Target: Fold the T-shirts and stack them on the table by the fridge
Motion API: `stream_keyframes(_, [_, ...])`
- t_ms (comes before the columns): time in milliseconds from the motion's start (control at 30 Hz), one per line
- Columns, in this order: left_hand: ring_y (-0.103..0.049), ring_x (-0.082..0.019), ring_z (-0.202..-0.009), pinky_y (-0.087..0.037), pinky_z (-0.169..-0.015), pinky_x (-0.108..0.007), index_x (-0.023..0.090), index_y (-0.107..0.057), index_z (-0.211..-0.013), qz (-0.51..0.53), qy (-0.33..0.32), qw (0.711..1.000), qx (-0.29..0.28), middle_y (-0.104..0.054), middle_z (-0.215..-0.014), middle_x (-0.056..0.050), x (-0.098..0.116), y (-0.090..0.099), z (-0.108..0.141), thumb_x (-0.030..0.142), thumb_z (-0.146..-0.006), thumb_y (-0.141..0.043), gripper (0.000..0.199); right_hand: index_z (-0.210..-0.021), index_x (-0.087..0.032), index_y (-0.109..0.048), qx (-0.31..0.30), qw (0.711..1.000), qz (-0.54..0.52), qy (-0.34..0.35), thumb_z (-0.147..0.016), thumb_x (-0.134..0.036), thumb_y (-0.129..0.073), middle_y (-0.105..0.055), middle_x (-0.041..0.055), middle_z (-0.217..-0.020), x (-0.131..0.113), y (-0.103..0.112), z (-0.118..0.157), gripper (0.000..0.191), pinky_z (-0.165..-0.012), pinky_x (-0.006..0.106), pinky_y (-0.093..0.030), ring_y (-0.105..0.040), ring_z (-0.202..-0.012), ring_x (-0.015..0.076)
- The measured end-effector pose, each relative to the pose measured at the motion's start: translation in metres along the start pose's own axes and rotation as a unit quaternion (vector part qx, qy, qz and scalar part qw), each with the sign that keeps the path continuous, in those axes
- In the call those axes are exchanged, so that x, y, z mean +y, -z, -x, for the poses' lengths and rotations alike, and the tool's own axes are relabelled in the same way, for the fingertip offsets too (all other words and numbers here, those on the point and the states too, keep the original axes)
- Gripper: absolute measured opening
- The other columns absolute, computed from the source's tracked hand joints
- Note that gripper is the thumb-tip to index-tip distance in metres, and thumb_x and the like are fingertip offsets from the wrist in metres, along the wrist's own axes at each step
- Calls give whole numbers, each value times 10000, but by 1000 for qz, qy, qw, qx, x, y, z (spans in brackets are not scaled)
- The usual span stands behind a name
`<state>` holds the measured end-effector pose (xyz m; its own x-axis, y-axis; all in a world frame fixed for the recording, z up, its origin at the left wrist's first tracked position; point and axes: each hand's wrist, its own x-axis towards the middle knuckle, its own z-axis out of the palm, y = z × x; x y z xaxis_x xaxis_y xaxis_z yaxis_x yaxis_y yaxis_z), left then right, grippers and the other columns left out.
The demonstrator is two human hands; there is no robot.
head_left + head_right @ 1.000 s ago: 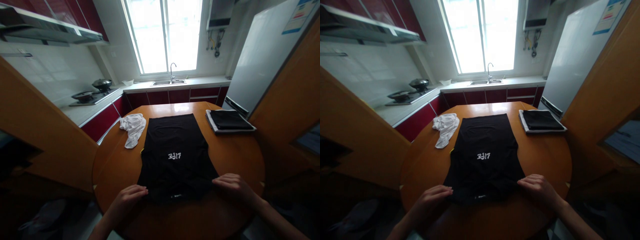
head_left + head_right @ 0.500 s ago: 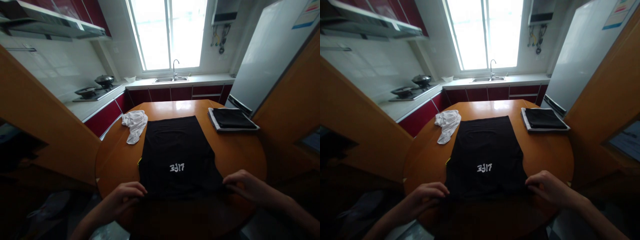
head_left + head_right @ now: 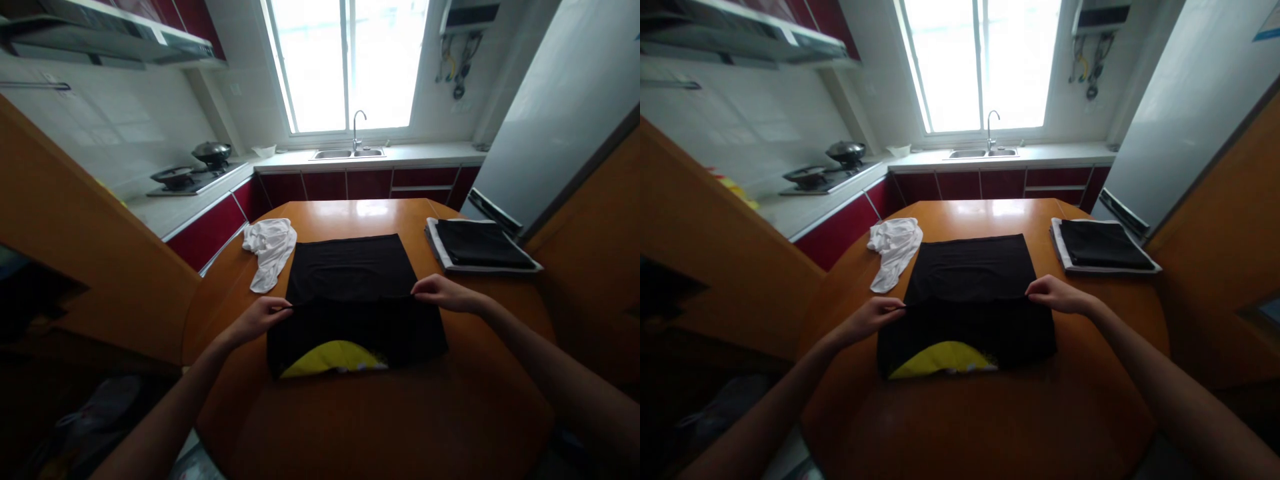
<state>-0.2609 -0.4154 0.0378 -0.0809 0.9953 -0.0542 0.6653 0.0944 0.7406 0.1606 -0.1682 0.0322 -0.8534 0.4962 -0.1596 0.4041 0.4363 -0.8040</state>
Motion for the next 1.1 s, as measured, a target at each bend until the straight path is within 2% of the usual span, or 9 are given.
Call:
stream_keyframes(100, [-636, -193, -716, -496, -670, -263, 148, -766, -856, -13, 27, 999, 33, -731, -774, -49, -19, -12, -19, 521, -798, -670, 390, -836, -119, -739, 33, 999, -5, -38, -754, -603, -671, -681, 53, -726, 26, -10, -28, 496, -655, 303, -434, -567, -684, 179])
stream_keyframes(200, [-670, -214, -763, -516, -714, -284, 157, -774, -870, -14, 36, 999, 38, -750, -813, -60, -30, -20, -27, 514, -784, -683, 378, -804, -124, -746, 44, 997, -11, -55, -720, -574, -700, -706, 68, -739, 40, -18, -40, 460, -662, 307, -442, -592, -692, 190])
stream_keyframes(400, [-701, -231, -855, -536, -814, -308, 175, -777, -879, -18, 20, 996, 82, -769, -875, -57, -31, -11, -33, 508, -778, -704, 356, -816, -130, -752, 73, 997, -27, -26, -750, -525, -707, -716, 65, -740, 39, -9, -33, 403, -648, 298, -445, -593, -682, 181])
stream_keyframes(567, [-709, -222, -796, -542, -763, -299, 173, -772, -883, -24, 20, 995, 100, -771, -833, -51, -37, -9, -45, 517, -779, -691, 369, -837, -124, -765, 101, 995, -4, -17, -767, -496, -694, -689, 49, -686, 42, -3, -43, 385, -587, 280, -411, -552, -623, 158])
stream_keyframes(767, [-706, -224, -767, -529, -719, -301, 180, -768, -855, -43, 14, 994, 97, -774, -816, -54, -47, -17, -57, 502, -757, -703, 343, -803, -127, -766, 96, 995, -1, -32, -745, -423, -722, -720, 63, -710, 53, -7, -62, 305, -633, 284, -449, -595, -662, 175])
stream_keyframes(1100, [-707, -213, -763, -531, -729, -290, 190, -760, -850, -66, -2, 991, 117, -772, -808, -41, -47, -12, -71, 485, -777, -695, 311, -833, -121, -773, 114, 993, 12, -30, -770, -375, -680, -722, 70, -727, 61, 3, -70, 277, -623, 280, -442, -598, -657, 177])
